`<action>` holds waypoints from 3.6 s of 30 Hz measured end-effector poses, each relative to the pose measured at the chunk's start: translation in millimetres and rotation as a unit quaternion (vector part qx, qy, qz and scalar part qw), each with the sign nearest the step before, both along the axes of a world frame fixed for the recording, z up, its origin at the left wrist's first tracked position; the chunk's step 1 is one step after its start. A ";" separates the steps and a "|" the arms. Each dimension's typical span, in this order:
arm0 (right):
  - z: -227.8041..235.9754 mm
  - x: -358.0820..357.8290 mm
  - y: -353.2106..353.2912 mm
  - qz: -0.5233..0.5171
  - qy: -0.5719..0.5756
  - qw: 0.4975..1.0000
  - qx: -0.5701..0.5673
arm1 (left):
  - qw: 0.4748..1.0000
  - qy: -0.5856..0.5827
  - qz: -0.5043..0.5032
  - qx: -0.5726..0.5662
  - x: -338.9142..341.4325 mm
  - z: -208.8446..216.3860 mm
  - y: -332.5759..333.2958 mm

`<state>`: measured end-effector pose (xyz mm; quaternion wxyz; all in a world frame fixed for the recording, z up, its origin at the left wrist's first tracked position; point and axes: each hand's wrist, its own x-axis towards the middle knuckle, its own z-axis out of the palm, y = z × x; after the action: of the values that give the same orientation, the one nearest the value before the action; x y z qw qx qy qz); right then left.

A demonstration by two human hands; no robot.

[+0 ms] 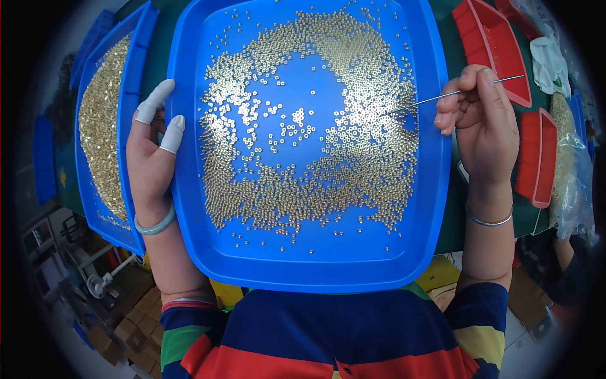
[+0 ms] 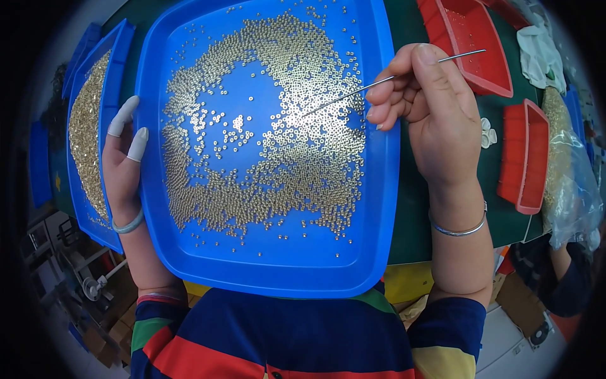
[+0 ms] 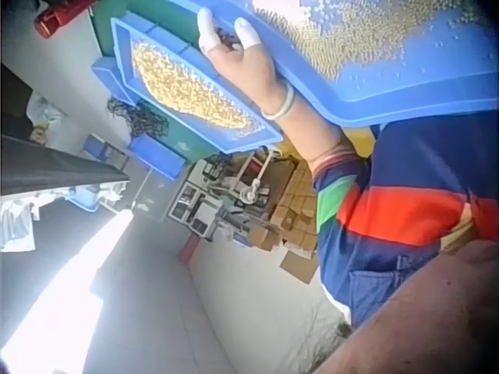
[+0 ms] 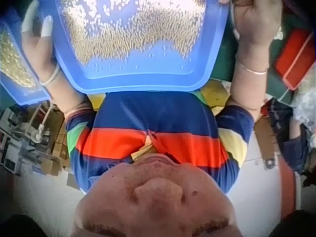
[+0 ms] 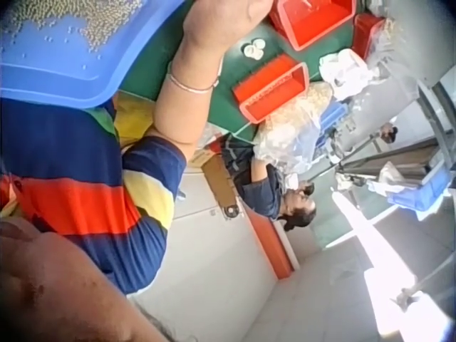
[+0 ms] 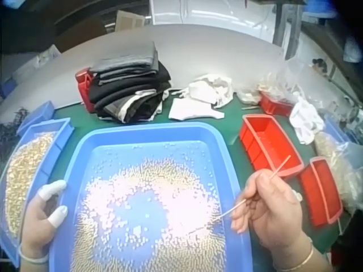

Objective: Inspecting and sorting small gold-colored beads on a workstation tray using a needle tool.

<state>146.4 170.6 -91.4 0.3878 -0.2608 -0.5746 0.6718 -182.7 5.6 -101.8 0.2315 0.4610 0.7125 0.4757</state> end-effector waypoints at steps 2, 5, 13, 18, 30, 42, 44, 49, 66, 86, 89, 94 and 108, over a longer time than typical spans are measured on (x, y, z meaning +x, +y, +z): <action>-0.4 -0.2 -0.8 0.000 -0.003 1.000 0.004 | 1.000 -0.002 0.004 -0.005 0.6 0.9 -1.3; -0.2 -1.3 -2.8 0.003 0.002 1.000 -0.002 | 1.000 -0.006 0.010 -0.013 0.8 1.7 -3.7; -3.9 -5.4 -9.9 0.015 0.007 1.000 0.016 | 1.000 -0.012 0.010 -0.006 -4.5 -1.9 -11.4; -4.6 -8.1 -17.0 0.022 0.011 1.000 0.017 | 1.000 -0.014 0.005 -0.011 -9.4 -2.4 -18.7; -9.7 0.9 -3.5 0.001 0.022 1.000 0.000 | 1.000 -0.023 -0.005 -0.014 -1.9 -6.1 -6.3; -3.3 3.5 23.0 -0.028 -0.022 0.997 -0.063 | 0.999 0.027 -0.019 -0.007 7.4 -10.3 20.6; -3.4 3.0 25.4 -0.035 -0.027 0.997 -0.061 | 0.999 0.042 -0.015 -0.017 8.6 -10.1 24.0; -6.8 3.5 25.8 -0.037 -0.013 0.998 -0.054 | 0.997 0.074 -0.019 -0.014 3.4 -9.7 25.9; -18.7 -9.8 -8.9 0.006 0.019 1.000 -0.018 | 0.994 0.105 -0.015 -0.004 -15.9 -18.2 -15.6; -11.6 -28.6 -45.7 0.006 -0.030 1.000 0.006 | 0.997 0.067 -0.026 -0.024 -37.7 -13.4 -54.8; -11.1 -32.5 -49.2 0.002 -0.033 0.999 0.003 | 0.994 0.105 -0.039 -0.008 -44.1 -17.2 -55.9; -11.6 -36.0 -49.2 0.023 -0.052 0.998 0.015 | 0.995 0.090 -0.049 0.004 -49.2 -19.1 -57.7; -15.3 -50.7 -48.7 -0.028 -0.061 0.998 0.008 | 0.990 0.126 -0.062 0.021 -65.7 -24.5 -55.3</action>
<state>95.7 121.9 -106.8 0.3726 -0.3142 -0.5955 0.6387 -248.4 -49.7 -126.2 0.1595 0.5648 0.6961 0.4136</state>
